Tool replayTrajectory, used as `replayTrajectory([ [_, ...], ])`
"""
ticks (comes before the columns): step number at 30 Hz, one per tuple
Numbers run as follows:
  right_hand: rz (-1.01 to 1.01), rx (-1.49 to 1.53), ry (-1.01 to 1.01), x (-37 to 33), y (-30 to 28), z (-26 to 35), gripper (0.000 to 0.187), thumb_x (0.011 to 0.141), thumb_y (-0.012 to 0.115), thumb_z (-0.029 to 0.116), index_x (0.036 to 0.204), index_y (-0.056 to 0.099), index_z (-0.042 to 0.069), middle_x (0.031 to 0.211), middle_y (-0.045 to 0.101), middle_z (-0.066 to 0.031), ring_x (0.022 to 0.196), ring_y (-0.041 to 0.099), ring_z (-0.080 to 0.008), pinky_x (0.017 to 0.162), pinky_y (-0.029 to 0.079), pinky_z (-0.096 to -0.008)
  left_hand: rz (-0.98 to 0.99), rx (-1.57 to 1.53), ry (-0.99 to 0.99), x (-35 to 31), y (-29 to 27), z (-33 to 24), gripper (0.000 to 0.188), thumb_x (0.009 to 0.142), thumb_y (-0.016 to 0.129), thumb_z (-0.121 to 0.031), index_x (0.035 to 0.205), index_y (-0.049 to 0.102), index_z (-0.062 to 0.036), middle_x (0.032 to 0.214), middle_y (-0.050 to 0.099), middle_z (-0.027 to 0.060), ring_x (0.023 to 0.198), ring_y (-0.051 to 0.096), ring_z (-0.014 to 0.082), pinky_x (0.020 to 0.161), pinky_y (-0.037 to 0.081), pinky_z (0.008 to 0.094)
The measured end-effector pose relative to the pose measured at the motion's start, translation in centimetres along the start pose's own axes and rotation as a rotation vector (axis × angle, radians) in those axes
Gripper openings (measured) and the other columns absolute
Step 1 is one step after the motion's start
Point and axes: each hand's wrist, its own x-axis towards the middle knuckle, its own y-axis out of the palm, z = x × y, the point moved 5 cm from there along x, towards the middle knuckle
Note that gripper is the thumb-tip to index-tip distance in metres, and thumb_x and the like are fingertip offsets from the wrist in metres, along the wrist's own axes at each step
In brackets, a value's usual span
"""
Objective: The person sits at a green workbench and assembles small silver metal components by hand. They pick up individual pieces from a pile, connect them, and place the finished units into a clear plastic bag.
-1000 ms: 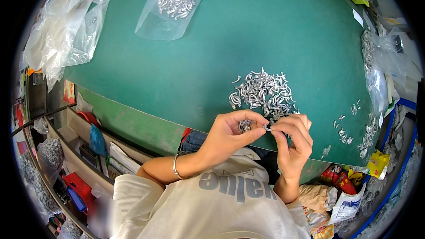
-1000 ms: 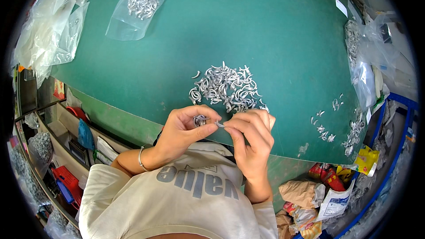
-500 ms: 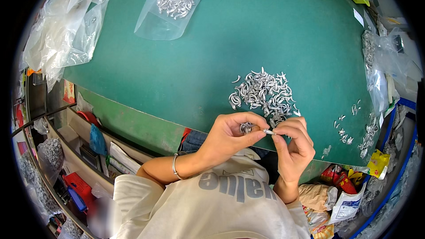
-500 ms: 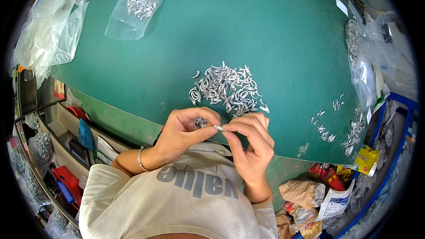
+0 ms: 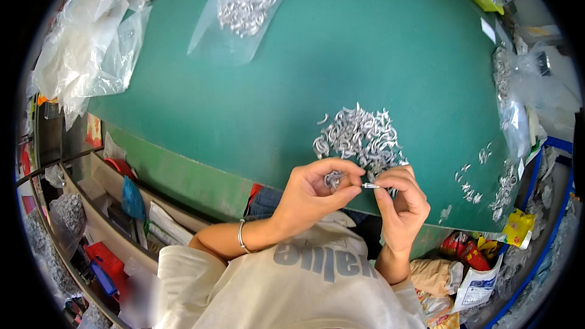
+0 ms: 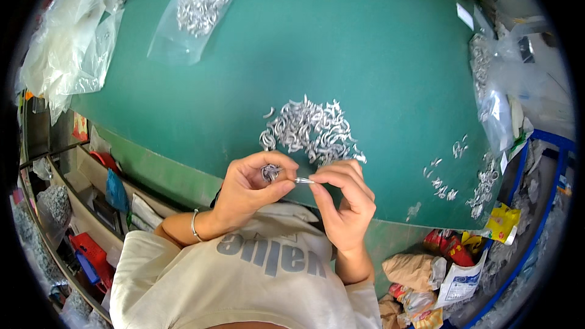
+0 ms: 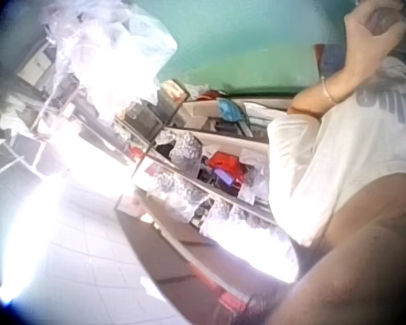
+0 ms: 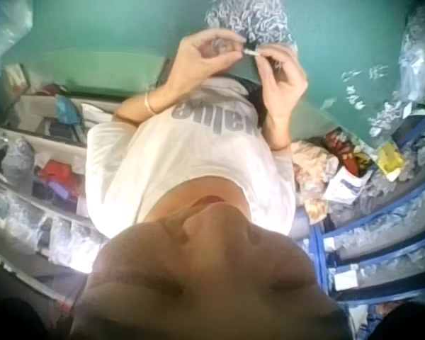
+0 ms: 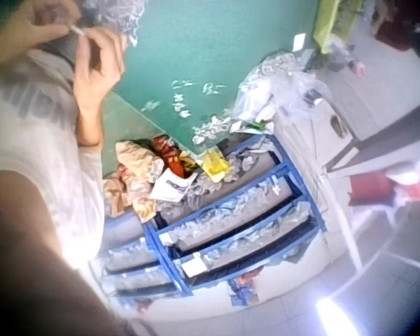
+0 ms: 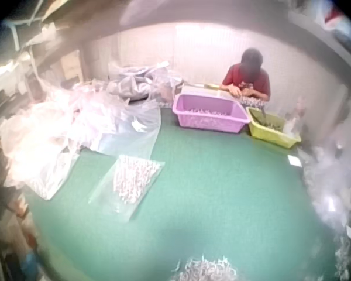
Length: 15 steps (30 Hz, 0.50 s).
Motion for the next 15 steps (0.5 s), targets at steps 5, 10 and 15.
replayTrajectory([
  [5,0.435,-0.263,0.128,3.1,-0.9,-0.6,0.008,0.072,0.065,-0.004,0.078,0.062,-0.001,0.078,0.063,-0.0078,0.072,0.057,-0.017,0.069,0.045,-0.0285,-0.152,-0.093,0.019,0.6,-2.1,1.0,0.017,0.09,0.051,-0.005,0.104,0.058,0.0008,0.075,0.05,0.0005,0.059,0.036,0.0039,0.05,0.028,0.0187],
  [10,0.146,0.012,0.064,18.8,-2.5,1.2,0.016,0.082,0.063,0.016,0.088,0.063,0.001,0.079,0.062,-0.0024,0.075,0.056,-0.0097,0.068,0.044,-0.0238,-0.125,-0.213,0.005,1.1,-2.7,0.3,0.021,0.095,0.041,-0.01,0.105,0.056,0.0011,0.065,0.044,0.0013,0.054,0.03,0.0063,0.047,0.025,0.0204],
  [15,-0.033,0.082,-0.116,28.0,-1.4,1.1,0.038,0.084,0.061,0.016,0.116,0.053,-0.001,0.099,0.066,-0.0064,0.078,0.056,-0.0106,0.069,0.043,-0.0239,-0.125,-0.192,0.003,1.0,-2.5,-0.6,0.021,0.095,0.041,-0.009,0.106,0.056,0.0007,0.065,0.045,0.0025,0.053,0.031,0.0068,0.047,0.026,0.0201],
])
